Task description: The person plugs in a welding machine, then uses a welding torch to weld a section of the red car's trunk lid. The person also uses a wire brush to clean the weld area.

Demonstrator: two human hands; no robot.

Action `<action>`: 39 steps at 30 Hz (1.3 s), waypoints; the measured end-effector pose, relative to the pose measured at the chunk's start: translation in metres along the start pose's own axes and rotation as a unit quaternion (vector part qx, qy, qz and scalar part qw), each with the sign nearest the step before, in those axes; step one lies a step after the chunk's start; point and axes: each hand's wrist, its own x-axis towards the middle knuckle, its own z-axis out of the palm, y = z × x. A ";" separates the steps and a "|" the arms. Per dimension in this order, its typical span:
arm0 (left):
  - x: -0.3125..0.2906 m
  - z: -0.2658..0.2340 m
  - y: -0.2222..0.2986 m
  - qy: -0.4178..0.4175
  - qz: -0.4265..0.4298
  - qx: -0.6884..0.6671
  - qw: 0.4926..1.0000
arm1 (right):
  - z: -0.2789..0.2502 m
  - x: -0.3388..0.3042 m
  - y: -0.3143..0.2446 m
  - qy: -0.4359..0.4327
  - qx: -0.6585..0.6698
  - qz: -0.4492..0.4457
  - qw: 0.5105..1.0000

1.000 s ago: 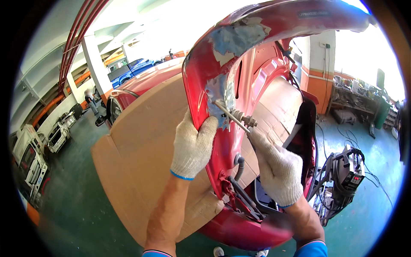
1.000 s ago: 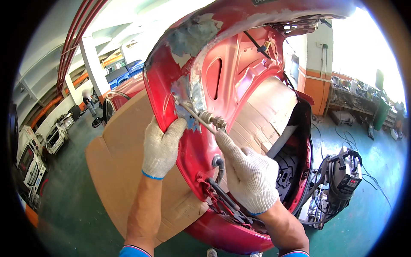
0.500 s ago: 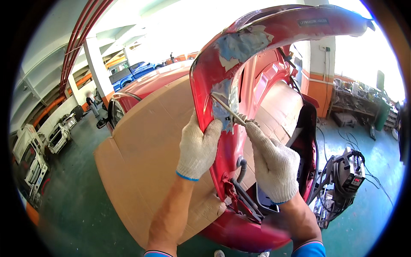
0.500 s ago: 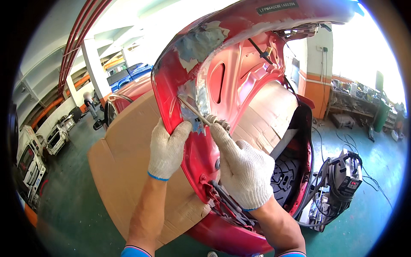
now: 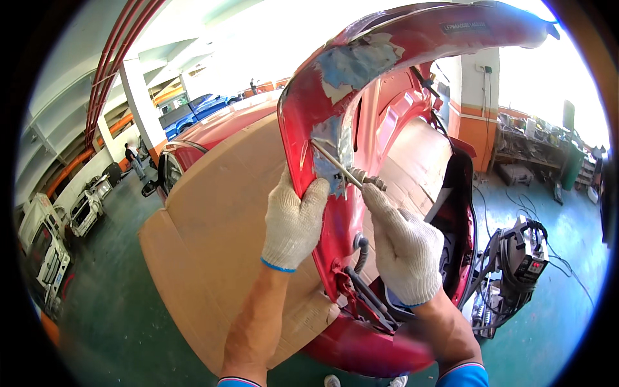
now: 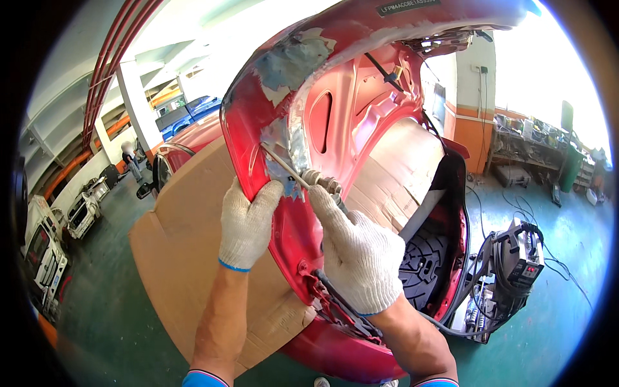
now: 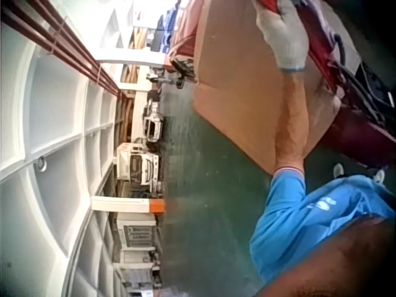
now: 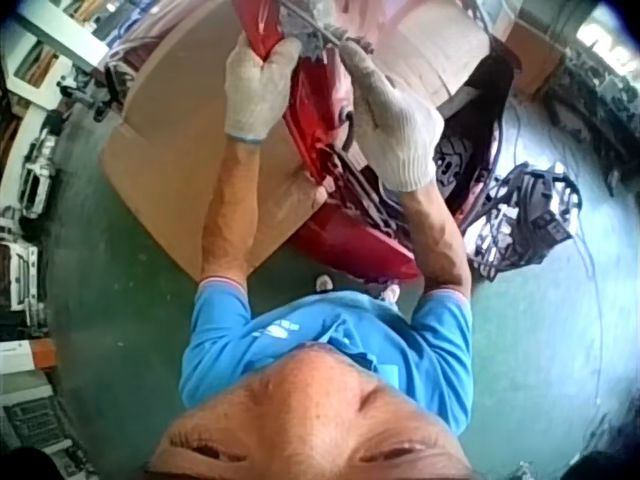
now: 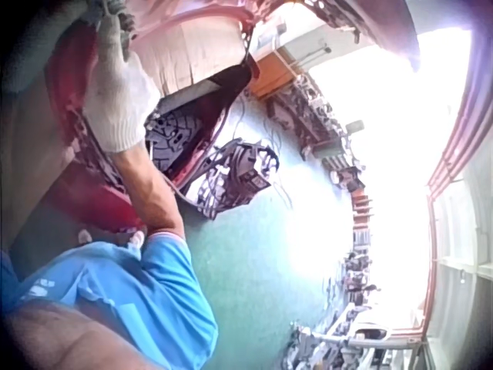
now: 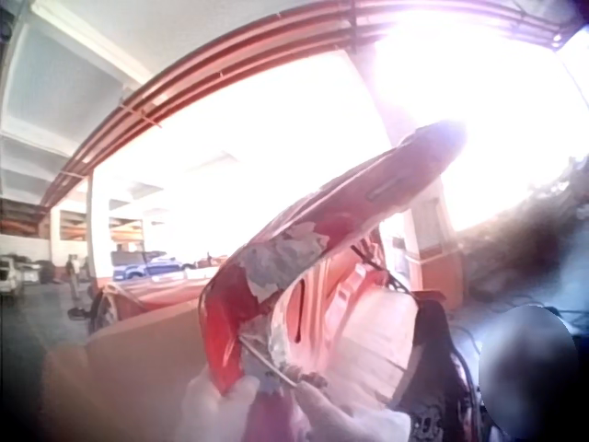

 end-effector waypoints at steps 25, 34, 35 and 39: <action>-0.001 0.001 0.001 -0.004 0.001 -0.009 1.000 | 0.012 -0.009 0.007 0.018 0.009 0.015 1.000; -0.001 0.001 -0.003 -0.002 -0.005 -0.032 0.999 | 0.009 -0.001 0.003 0.035 0.011 -0.004 0.999; 0.000 0.001 -0.004 0.005 0.004 -0.049 0.999 | 0.007 0.006 -0.004 0.029 0.003 -0.020 0.999; 0.000 0.001 0.004 -0.005 -0.004 -0.014 1.000 | 0.008 -0.008 0.005 0.016 -0.013 0.006 1.000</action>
